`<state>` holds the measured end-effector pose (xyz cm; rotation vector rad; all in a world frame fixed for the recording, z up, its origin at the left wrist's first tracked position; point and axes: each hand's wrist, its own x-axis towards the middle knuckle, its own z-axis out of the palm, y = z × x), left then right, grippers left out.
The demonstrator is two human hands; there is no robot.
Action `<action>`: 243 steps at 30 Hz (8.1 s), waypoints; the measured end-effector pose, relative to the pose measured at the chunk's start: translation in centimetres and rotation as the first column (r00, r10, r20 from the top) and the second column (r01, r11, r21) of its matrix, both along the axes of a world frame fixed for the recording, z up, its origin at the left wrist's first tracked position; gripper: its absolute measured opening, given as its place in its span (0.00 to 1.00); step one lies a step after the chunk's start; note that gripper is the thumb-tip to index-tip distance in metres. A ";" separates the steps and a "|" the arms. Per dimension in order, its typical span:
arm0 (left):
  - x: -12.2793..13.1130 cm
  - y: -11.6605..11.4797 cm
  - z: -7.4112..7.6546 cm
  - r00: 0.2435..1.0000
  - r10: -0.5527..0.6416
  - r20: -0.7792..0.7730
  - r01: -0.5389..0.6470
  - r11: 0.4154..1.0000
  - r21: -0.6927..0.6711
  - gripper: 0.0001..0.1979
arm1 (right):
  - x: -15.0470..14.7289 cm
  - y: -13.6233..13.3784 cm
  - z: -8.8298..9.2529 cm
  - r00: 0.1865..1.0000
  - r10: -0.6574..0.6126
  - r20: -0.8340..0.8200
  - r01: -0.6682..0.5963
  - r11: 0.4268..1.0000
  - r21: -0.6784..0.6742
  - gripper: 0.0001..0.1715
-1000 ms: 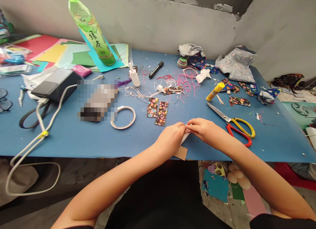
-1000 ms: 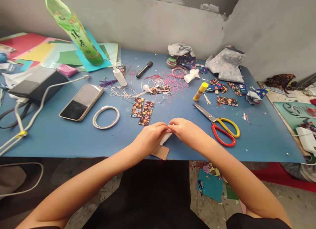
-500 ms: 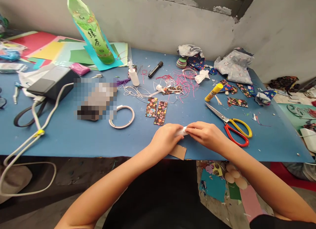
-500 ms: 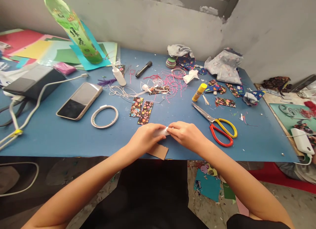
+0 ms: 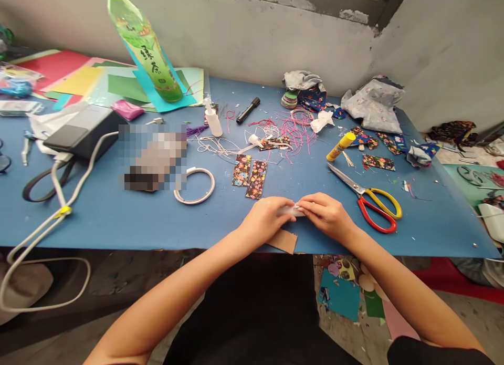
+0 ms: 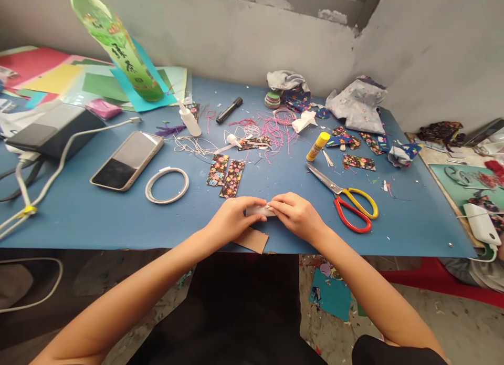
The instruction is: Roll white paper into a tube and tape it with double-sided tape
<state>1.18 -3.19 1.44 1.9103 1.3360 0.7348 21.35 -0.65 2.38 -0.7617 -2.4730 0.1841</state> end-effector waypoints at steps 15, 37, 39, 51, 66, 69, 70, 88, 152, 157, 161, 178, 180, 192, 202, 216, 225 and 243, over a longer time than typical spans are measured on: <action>-0.3 2.2 1.6 0.981 -0.155 -0.119 0.154 0.988 -0.018 0.08 | -0.6 0.5 -0.7 0.998 -0.053 0.016 0.054 0.996 -0.072 0.12; 0.7 -0.9 0.6 0.999 0.034 0.001 -0.034 0.997 0.067 0.03 | -1.1 -0.7 -0.1 0.935 -0.160 0.317 0.125 0.984 0.129 0.16; 0.9 -1.8 0.6 0.991 0.086 0.106 -0.084 0.996 -0.022 0.06 | -1.2 -0.9 -0.1 0.935 -0.169 0.311 0.124 0.980 0.158 0.15; 3.4 -3.7 -0.6 0.894 0.238 0.381 -0.202 0.970 -0.133 0.14 | -1.2 -2.1 -0.2 0.926 -0.262 0.273 0.235 0.964 0.127 0.14; 4.0 -0.6 1.2 0.991 0.001 0.132 0.009 0.997 -0.071 0.04 | 1.1 -1.9 1.3 0.932 -0.285 0.223 0.356 0.837 -0.416 0.12; 4.2 -0.6 1.0 0.999 -0.025 0.027 0.025 1.000 -0.010 0.04 | 1.9 -1.7 2.0 0.965 -0.210 0.154 0.260 0.827 -0.498 0.07; 4.2 -0.6 0.9 1.000 -0.027 -0.016 0.027 0.999 0.021 0.05 | 2.1 -1.7 2.1 0.972 -0.195 0.132 0.235 0.831 -0.504 0.05; 4.1 -0.9 1.6 0.986 -0.014 -0.167 0.015 1.000 0.006 0.10 | 2.0 -1.2 1.3 0.916 -0.158 0.369 0.117 0.984 0.132 0.10; 4.4 2.0 -1.2 0.992 -0.006 0.123 -0.031 0.953 0.300 0.04 | 1.3 0.4 -0.1 0.946 -0.302 0.116 0.301 0.953 0.027 0.13; 4.4 2.3 -1.2 0.990 0.004 0.141 -0.043 0.961 0.273 0.07 | 1.6 1.3 0.2 0.959 -0.240 0.150 0.243 0.970 -0.001 0.14; 4.4 2.5 -1.2 0.997 0.018 0.076 -0.042 0.945 0.326 0.07 | 2.1 2.1 0.3 0.984 -0.149 0.100 0.157 0.985 -0.073 0.13; 3.9 2.0 -1.4 0.992 0.092 0.087 -0.106 0.979 0.175 0.07 | 1.3 4.7 3.9 0.866 0.009 0.500 0.087 0.982 -0.169 0.05; 3.8 1.9 -1.4 0.986 0.123 0.116 -0.133 0.988 0.081 0.10 | 1.4 4.7 3.9 0.868 0.021 0.497 0.069 0.985 -0.160 0.06; 3.8 1.7 -1.0 0.974 0.081 0.214 -0.088 0.996 0.025 0.06 | 1.6 3.7 3.1 0.835 -0.023 0.550 0.011 1.000 0.025 0.10; 4.1 1.8 -0.6 0.976 0.104 0.189 -0.116 0.992 0.052 0.04 | 1.6 3.7 2.9 0.868 -0.039 0.495 0.087 0.993 -0.074 0.11; 4.4 2.2 0.1 0.990 0.128 -0.052 -0.118 0.979 0.167 0.08 | 2.2 5.0 2.5 0.968 -0.032 0.249 0.137 0.899 -0.416 0.12; 4.3 1.9 0.0 0.995 0.059 -0.075 -0.044 0.980 0.193 0.06 | 1.4 5.4 4.6 0.880 0.039 0.473 0.201 0.873 -0.445 0.08; 3.7 1.6 0.2 0.998 -0.008 0.058 0.004 0.997 0.080 0.08 | 2.2 3.4 4.3 0.821 0.070 0.566 0.103 0.958 -0.267 0.14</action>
